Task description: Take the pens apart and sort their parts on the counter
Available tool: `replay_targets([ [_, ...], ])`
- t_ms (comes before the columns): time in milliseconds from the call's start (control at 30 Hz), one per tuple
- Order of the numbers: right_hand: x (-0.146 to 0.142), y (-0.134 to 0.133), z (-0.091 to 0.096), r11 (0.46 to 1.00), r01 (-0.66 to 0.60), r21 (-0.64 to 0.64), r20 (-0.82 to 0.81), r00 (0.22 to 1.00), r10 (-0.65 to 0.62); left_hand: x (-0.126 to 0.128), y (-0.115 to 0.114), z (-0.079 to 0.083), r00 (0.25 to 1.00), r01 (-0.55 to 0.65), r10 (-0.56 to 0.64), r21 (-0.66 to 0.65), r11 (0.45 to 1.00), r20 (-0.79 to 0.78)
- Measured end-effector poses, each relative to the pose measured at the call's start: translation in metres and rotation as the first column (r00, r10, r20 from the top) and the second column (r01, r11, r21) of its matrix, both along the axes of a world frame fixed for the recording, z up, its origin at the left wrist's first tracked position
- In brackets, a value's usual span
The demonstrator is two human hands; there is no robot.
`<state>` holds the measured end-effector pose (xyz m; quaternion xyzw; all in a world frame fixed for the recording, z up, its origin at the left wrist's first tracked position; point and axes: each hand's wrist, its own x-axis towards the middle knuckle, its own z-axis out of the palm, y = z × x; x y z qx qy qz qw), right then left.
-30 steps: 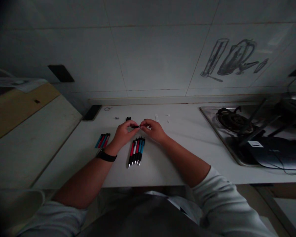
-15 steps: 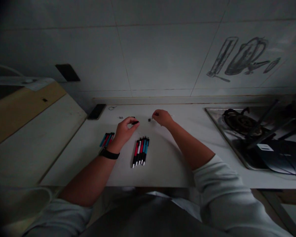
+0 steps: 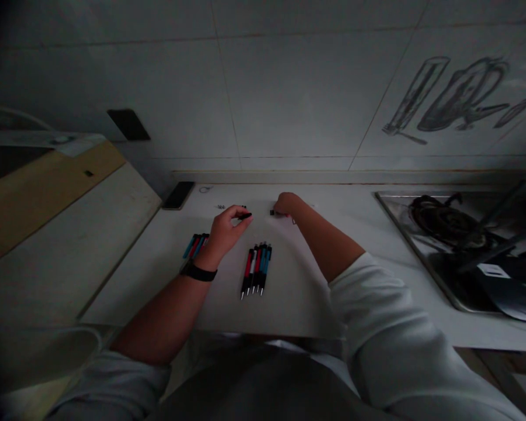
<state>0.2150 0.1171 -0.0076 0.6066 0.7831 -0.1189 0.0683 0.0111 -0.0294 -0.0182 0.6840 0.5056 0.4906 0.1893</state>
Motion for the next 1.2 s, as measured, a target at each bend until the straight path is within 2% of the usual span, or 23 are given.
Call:
replay_targets([
  [133, -0.003, 0.001, 0.004, 0.994, 0.035, -0.106, 0.059, 0.998, -0.029, -0.001, 0.001, -0.001, 1.0, -0.001, 0.001, 0.01, 1.0, 0.009],
  [567, -0.007, -0.013, 0.014, 0.982, 0.092, -0.164, 0.064, 0.995, -0.082, -0.002, 0.001, 0.001, 1.0, -0.003, 0.003, -0.003, 1.0, 0.01],
  [1000, -0.006, -0.007, 0.008, 0.985, 0.1, -0.141, 0.055, 0.994, -0.094, -0.002, 0.003, -0.001, 1.0, 0.011, -0.012, 0.021, 1.0, 0.014],
  [1200, 0.0, -0.005, 0.002, 0.981, 0.102, -0.168, -0.015, 0.994, -0.106, -0.003, 0.003, -0.001, 1.0, 0.009, -0.009, 0.015, 1.0, 0.006],
])
